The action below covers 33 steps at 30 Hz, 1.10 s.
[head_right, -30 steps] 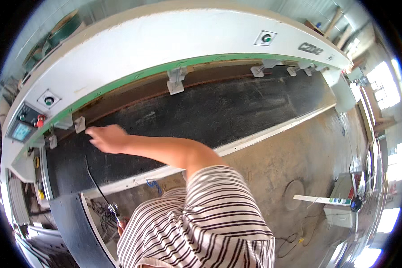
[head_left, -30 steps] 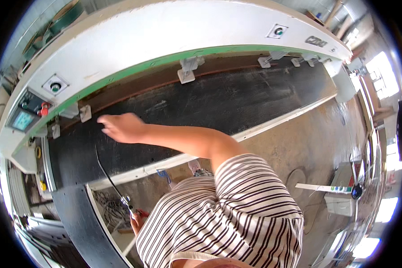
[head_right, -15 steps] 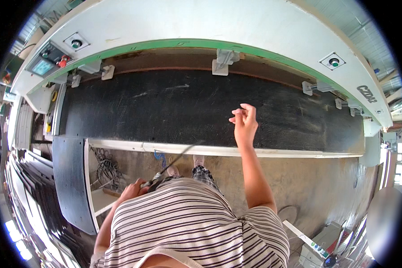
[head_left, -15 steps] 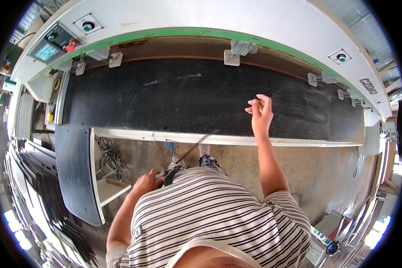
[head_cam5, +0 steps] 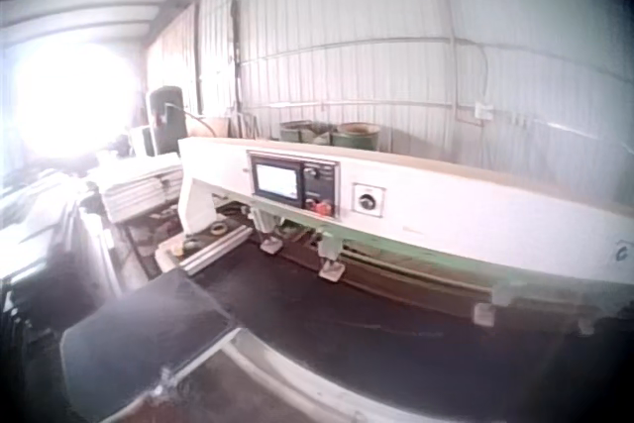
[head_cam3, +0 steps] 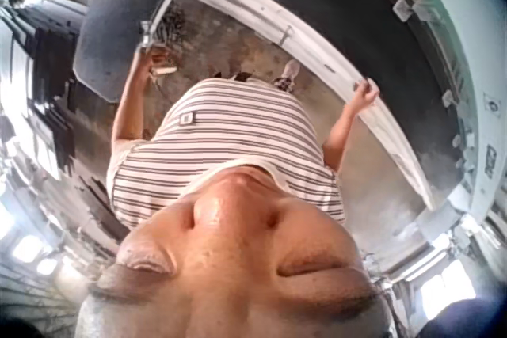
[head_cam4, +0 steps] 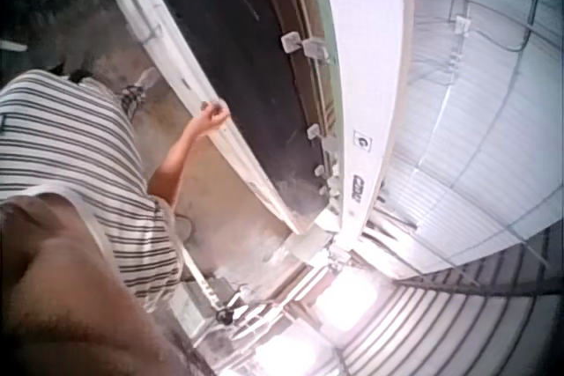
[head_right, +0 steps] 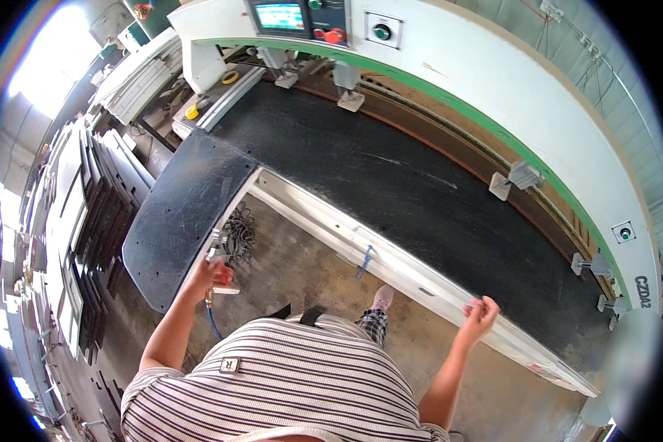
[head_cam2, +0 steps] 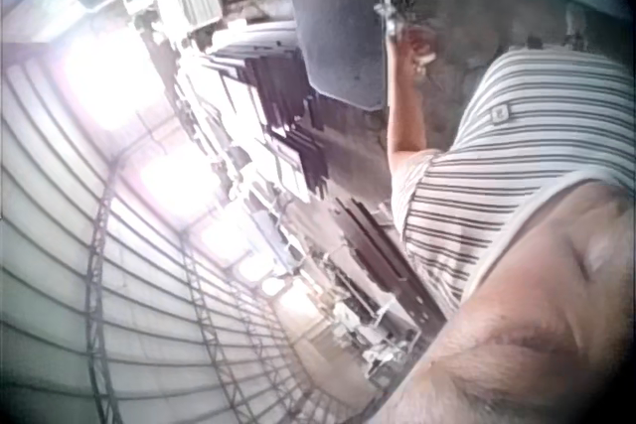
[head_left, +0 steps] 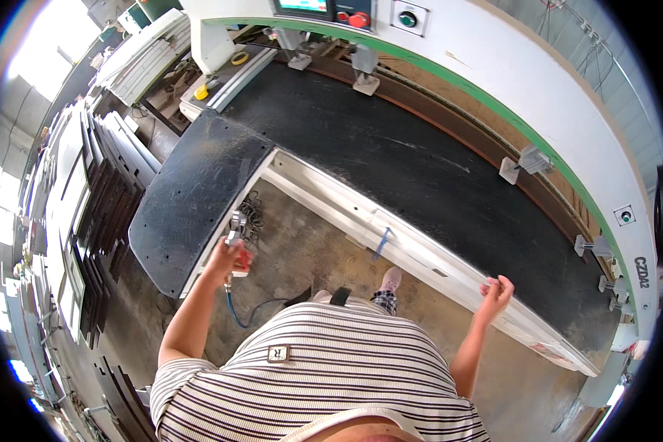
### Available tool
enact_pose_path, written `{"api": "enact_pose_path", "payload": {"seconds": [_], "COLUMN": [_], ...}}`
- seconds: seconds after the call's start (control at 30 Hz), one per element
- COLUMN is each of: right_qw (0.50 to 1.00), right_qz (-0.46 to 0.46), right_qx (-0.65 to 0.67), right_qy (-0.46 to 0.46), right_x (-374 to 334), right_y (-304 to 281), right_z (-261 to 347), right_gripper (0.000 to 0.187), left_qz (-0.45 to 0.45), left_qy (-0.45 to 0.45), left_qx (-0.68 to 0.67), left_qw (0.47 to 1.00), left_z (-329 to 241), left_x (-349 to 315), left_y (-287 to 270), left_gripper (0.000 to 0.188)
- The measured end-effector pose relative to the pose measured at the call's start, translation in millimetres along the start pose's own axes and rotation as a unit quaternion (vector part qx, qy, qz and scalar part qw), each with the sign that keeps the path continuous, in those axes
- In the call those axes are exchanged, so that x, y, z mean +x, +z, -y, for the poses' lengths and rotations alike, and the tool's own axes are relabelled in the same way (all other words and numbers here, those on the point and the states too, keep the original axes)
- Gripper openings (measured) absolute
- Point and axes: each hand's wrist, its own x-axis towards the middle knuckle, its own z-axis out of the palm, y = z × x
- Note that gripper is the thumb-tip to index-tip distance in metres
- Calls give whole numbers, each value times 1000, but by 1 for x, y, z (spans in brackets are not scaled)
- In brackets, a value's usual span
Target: The person uses an air blow gun to clean dust from a wood-cutting machine, then picks up a long wooden board from a stack and moves it to another location in the workshop.
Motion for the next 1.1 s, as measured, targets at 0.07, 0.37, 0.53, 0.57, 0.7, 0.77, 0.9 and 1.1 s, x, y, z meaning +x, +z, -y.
{"api": "enact_pose_path", "payload": {"seconds": [0.07, 0.37, 0.53, 0.57, 0.7, 0.77, 0.9, 1.1], "right_qw": [998, 958, 982, 978, 956, 960, 947, 884], "right_qz": [61, 279, 129, 126, 166, 66, -54, -215], "right_qx": [18, -23, -108, -149, -203, -182, -115, -89], "right_qy": [20, 63, 89, 73, 128, 201, 295, 405], "right_x": [-36, -179, -290, -310, -392, -435, -552, -627], "right_y": [37, 59, -18, -26, -66, -99, -174, -183], "right_z": [11, 44, 9, 4, -22, -51, -82, -117], "right_gripper": [15, 16, 18, 19, 28, 28, 28, 28], "left_qz": [-84, -507, -82, 21, 358, 470, 597, 691], "left_qy": [32, 177, 317, 314, 282, 278, 275, 271], "left_qx": [-109, 142, 140, 175, 369, 453, 546, 612], "left_qw": [990, 832, 934, 933, 810, 705, 519, 272], "left_z": [-2, 99, 55, 65, 103, 129, 206, 287], "left_x": [8, 202, 178, 160, 68, 22, -79, -139], "left_y": [-48, -299, -71, -32, 91, 147, 232, 371], "left_gripper": [29, 38, 39, 39, 39, 39, 39, 40]}}
